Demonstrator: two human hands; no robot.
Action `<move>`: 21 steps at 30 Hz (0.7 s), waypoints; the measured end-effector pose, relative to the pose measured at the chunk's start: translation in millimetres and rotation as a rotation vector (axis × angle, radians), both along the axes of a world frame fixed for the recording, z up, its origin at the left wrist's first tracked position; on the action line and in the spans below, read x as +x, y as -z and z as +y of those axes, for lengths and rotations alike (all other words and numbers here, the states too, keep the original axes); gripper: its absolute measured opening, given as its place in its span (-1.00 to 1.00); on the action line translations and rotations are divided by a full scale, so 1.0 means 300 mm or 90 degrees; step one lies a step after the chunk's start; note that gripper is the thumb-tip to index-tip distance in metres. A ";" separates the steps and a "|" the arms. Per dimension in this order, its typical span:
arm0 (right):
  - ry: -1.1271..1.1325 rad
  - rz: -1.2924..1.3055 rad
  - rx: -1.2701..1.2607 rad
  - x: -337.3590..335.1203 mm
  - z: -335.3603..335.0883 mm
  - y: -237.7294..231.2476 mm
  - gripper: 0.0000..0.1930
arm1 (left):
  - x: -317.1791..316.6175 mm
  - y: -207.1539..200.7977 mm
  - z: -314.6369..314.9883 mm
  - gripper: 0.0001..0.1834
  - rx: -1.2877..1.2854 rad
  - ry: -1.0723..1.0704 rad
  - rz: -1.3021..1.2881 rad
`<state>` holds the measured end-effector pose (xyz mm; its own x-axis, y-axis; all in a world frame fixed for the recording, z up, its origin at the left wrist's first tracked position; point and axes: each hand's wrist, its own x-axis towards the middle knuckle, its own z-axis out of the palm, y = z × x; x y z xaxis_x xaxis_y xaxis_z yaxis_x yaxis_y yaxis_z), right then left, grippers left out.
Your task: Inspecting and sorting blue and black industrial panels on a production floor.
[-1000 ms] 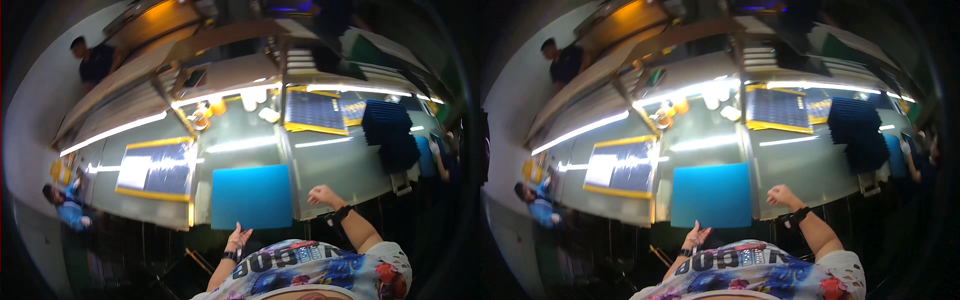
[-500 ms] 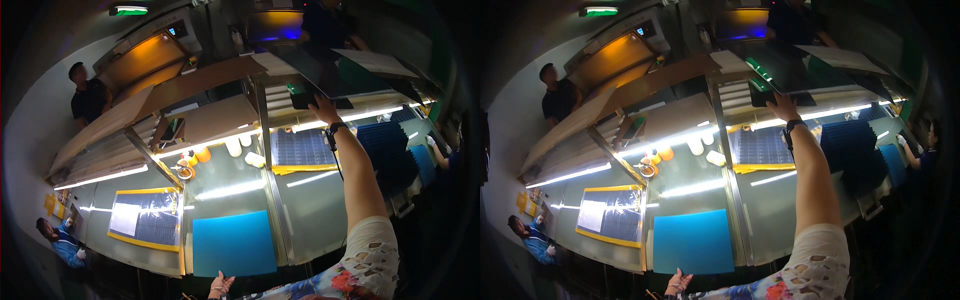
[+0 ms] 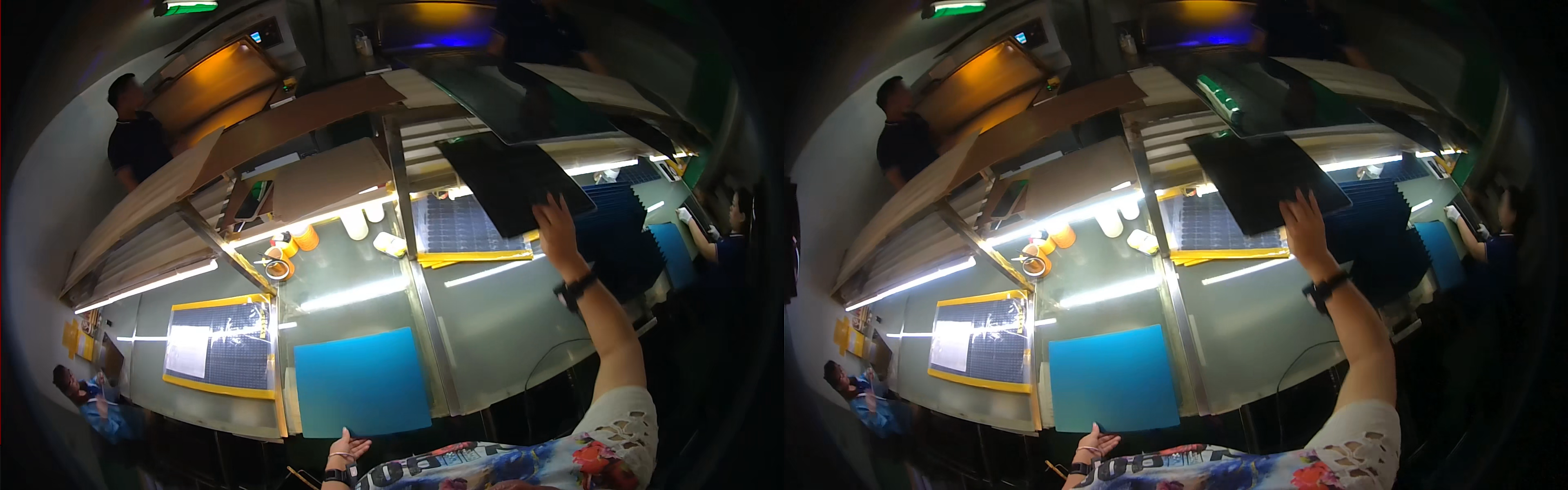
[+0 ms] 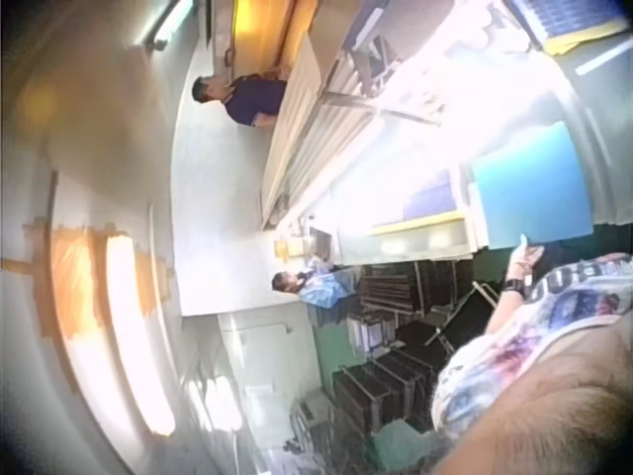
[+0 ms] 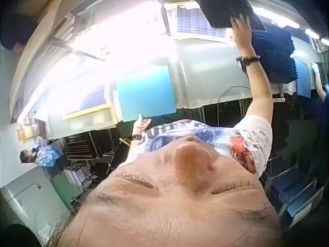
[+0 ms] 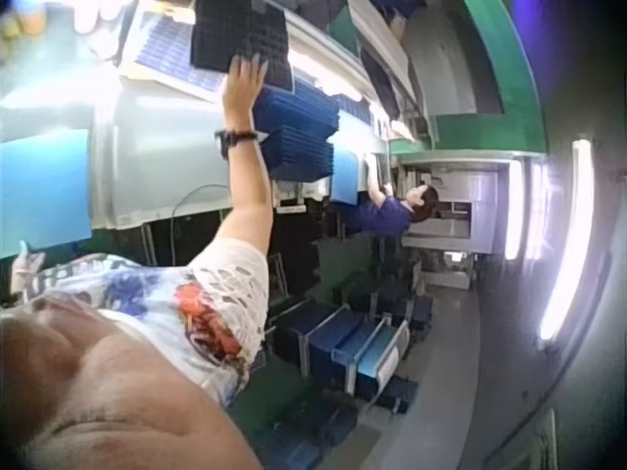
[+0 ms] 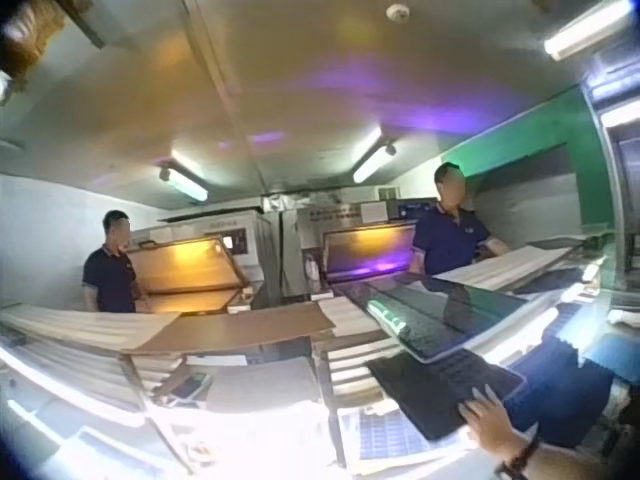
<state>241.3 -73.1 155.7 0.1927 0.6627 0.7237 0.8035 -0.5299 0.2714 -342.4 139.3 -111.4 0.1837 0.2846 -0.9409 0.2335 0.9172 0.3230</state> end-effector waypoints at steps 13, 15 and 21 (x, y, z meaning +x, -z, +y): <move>-0.060 0.506 -0.133 -0.865 -0.388 0.509 -0.62 | 0.673 -0.276 -0.203 -0.16 -0.145 0.548 -0.258; -0.060 0.536 -0.141 -0.965 -0.380 0.542 -0.60 | 0.703 -0.239 -0.334 -0.10 -0.314 0.491 -0.292; -0.092 0.651 -0.167 -1.089 -0.323 0.460 -0.58 | 0.733 -0.181 -0.453 -0.26 -0.392 0.165 -0.557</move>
<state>-85.5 -170.0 17.5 0.5352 0.8395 0.0940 0.7647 -0.4343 -0.4760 -122.5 3.3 -57.2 0.8428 -0.3322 -0.4236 0.3558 0.9342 -0.0247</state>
